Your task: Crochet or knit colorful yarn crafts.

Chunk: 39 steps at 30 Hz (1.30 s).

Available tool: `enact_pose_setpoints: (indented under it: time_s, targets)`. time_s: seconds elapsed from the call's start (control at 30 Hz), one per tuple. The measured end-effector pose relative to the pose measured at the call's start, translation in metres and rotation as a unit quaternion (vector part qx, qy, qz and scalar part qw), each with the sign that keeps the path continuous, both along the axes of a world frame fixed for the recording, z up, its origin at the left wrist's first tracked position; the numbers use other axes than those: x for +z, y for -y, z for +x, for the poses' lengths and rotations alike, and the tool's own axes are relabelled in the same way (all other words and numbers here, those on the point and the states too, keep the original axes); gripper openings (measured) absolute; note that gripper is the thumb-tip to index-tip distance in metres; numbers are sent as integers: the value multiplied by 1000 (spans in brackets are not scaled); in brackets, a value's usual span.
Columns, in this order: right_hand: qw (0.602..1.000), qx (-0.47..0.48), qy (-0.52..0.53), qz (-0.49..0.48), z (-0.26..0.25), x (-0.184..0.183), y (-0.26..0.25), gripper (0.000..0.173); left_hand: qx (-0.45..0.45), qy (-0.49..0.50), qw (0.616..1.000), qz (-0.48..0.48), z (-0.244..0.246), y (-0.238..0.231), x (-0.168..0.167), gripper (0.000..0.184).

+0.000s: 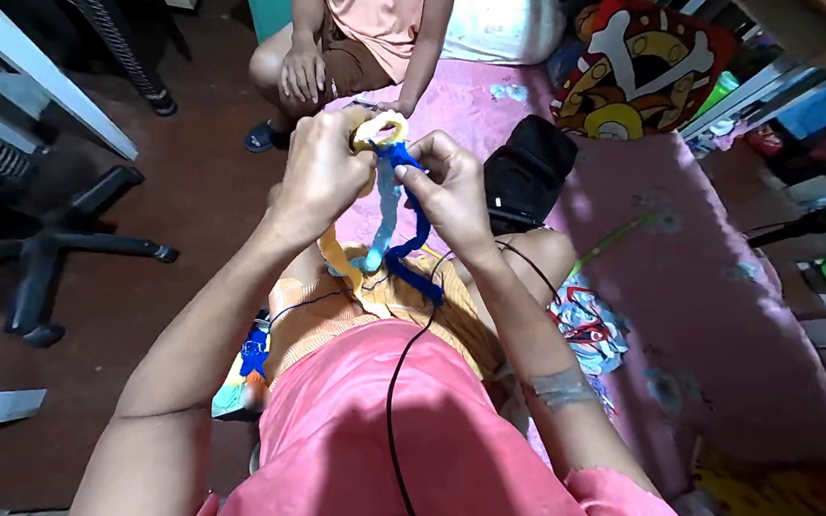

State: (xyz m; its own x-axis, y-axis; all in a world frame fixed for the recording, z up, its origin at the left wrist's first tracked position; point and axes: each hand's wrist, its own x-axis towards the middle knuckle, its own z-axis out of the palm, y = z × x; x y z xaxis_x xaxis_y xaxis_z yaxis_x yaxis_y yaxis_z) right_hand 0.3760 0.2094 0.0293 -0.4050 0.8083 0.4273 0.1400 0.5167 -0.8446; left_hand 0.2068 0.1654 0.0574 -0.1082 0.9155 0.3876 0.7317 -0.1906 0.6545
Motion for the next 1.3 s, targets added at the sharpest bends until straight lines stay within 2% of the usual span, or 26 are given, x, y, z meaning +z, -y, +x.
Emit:
enact_pose_setpoints:
  time_s: [0.1, 0.13, 0.2, 0.3, 0.37, 0.43, 0.57, 0.7, 0.8, 0.87, 1.03, 1.2, 1.3]
  targets:
    - [970, -108, 67, 205, -14, -17, -1, 8, -18, 73, 997, 10, 3, -5, 3, 35]
    - [960, -130, 68, 239, -18, -19, -2, 8, -37, 114, 993, 7, 6, -6, 4, 35]
    - [965, -123, 38, 228, -19, -17, -4, 17, -83, 207, 975, -11, 11, -3, 10, 45]
    - [991, -18, -99, 86, -13, -6, -12, 20, -160, 311, 936, -43, 13, 13, 23, 63]
    - [985, 40, -167, 13, -7, 2, -16, 16, -208, 298, 931, -33, 9, 19, 26, 63]
    - [981, 71, -182, -4, -4, 8, -16, 14, -208, 253, 945, 0, 7, 21, 27, 58]
    - [984, 71, -165, -2, -6, 17, -6, 3, -113, 98, 987, 55, 10, 19, 29, 32]
    - [983, 73, -165, -11, -5, 19, 3, 0, -52, -28, 996, 64, 8, 18, 36, 31]
    - [980, 108, -169, 4, -5, 20, -4, 14, -88, -79, 992, 32, -1, 13, 48, 30]
    - [972, 146, -182, -18, -3, 22, -9, 19, -123, -64, 990, 24, -5, 10, 55, 32]
    - [942, 221, -214, -135, -2, 33, -9, 31, -174, 53, 978, 106, -5, 1, 62, 18]
    - [927, 252, -240, -144, -4, 44, 0, 37, -170, 96, 978, 68, -4, 3, 83, 20]
    - [924, 270, -234, -139, -1, 55, 2, 41, -195, 126, 972, 47, -5, 5, 97, 30]
